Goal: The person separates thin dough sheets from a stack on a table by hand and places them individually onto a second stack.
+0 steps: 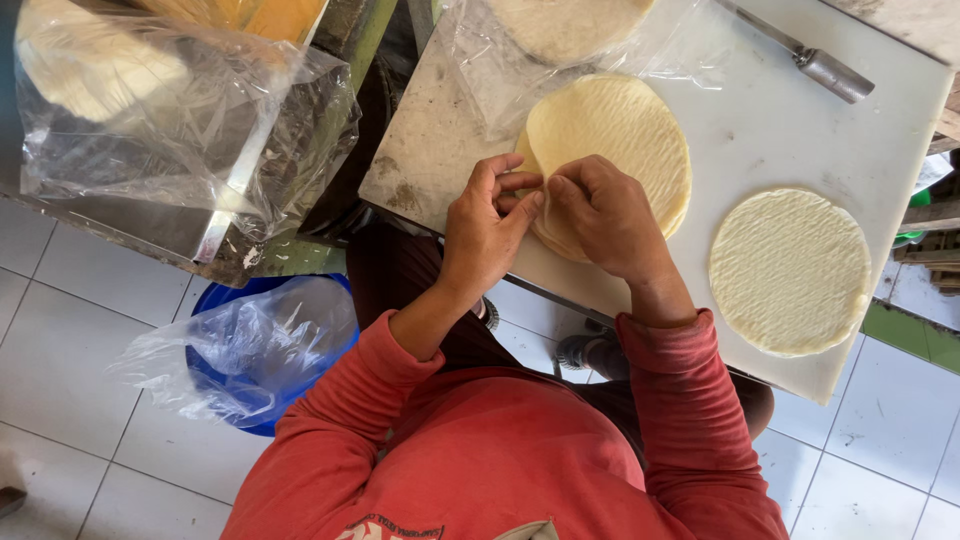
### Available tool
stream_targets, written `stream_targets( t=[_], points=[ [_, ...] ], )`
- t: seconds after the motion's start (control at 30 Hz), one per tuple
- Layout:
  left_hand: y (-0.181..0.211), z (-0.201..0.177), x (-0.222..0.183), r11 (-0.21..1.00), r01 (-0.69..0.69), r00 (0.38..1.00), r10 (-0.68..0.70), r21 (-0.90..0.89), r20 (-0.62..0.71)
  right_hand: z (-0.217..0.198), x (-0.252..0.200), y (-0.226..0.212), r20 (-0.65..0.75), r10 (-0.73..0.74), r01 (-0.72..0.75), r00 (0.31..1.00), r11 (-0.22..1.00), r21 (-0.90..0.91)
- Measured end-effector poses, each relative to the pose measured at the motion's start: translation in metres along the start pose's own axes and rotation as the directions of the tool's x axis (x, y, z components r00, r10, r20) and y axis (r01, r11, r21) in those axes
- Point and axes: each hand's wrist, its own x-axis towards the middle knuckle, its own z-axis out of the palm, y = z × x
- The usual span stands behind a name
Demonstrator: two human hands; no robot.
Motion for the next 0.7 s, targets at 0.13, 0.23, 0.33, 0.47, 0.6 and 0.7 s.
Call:
stream_targets(
  t=[0.13, 0.23, 0.33, 0.47, 0.6, 0.7],
  points=[
    [-0.001, 0.000, -0.001, 1.000, -0.028, 1.000, 0.028, -0.006, -0.001, 0.003, -0.001, -0.001, -0.034, -0.023, 0.023, 0.999, 1.000, -0.007],
    [-0.002, 0.000, -0.001, 1.000, -0.030, 1.000, 0.030, 0.003, -0.001, 0.004, -0.002, 0.000, -0.051, -0.043, 0.043, 0.998, 0.999, 0.001],
    [-0.003, 0.000, -0.001, 0.999, -0.034, 0.999, 0.034, 0.006, -0.003, 0.005, -0.002, 0.001, -0.062, -0.061, 0.062, 0.996, 0.998, 0.003],
    [-0.004, 0.000, -0.001, 0.996, -0.085, 0.996, 0.085, 0.010, -0.004, 0.010, -0.004, 0.001, -0.104, -0.070, 0.071, 0.992, 0.997, 0.003],
    [-0.004, 0.001, -0.001, 0.997, -0.075, 0.997, 0.075, 0.008, -0.008, 0.010, -0.006, 0.002, -0.126, -0.086, 0.093, 0.988, 0.994, 0.049],
    [-0.004, 0.001, -0.001, 0.998, -0.066, 0.998, 0.066, 0.019, -0.008, 0.007, -0.006, 0.002, -0.092, -0.057, 0.067, 0.994, 0.991, 0.112]
  ],
)
